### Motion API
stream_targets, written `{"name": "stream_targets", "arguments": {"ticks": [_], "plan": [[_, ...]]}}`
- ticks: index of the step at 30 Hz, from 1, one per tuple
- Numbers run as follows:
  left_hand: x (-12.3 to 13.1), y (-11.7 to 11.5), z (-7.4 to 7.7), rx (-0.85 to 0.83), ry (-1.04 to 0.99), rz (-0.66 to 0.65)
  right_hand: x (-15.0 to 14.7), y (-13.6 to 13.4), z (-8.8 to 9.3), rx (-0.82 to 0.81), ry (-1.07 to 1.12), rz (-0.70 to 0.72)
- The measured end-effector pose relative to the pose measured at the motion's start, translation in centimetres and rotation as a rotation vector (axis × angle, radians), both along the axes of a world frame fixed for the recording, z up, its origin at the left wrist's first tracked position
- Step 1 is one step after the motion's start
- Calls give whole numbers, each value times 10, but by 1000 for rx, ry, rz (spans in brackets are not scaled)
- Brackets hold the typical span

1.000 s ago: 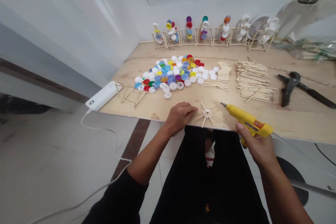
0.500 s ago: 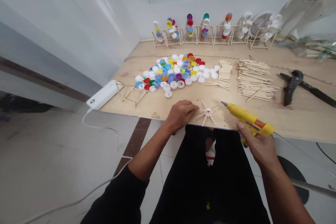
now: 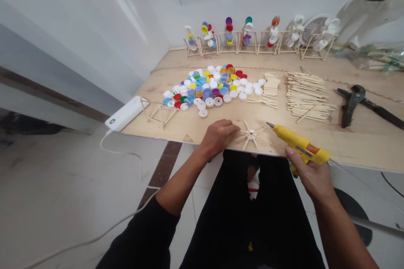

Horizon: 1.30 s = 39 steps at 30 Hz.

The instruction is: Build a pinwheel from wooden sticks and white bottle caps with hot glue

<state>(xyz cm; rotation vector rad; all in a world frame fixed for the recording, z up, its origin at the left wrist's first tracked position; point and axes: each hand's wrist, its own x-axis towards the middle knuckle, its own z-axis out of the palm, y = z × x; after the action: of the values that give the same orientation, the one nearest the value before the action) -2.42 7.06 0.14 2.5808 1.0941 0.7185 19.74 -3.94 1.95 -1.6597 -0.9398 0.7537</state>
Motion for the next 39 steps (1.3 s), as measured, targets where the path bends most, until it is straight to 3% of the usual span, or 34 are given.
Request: {"name": "stream_targets", "arguments": {"ticks": [12, 19, 25, 32, 39], "plan": [[2, 0, -3, 135, 148, 10, 0, -2, -3, -25, -43, -28], [-6, -7, 1, 82, 105, 91, 1, -2, -3, -14, -22, -26], [-8, -27, 4, -31, -125, 242, 1, -1, 1, 11, -11, 6], [9, -55, 5, -70, -100, 277, 6, -7, -1, -41, 3, -61], [31, -84, 13, -65, -182, 167, 8, -14, 0, 8, 50, -95]]}}
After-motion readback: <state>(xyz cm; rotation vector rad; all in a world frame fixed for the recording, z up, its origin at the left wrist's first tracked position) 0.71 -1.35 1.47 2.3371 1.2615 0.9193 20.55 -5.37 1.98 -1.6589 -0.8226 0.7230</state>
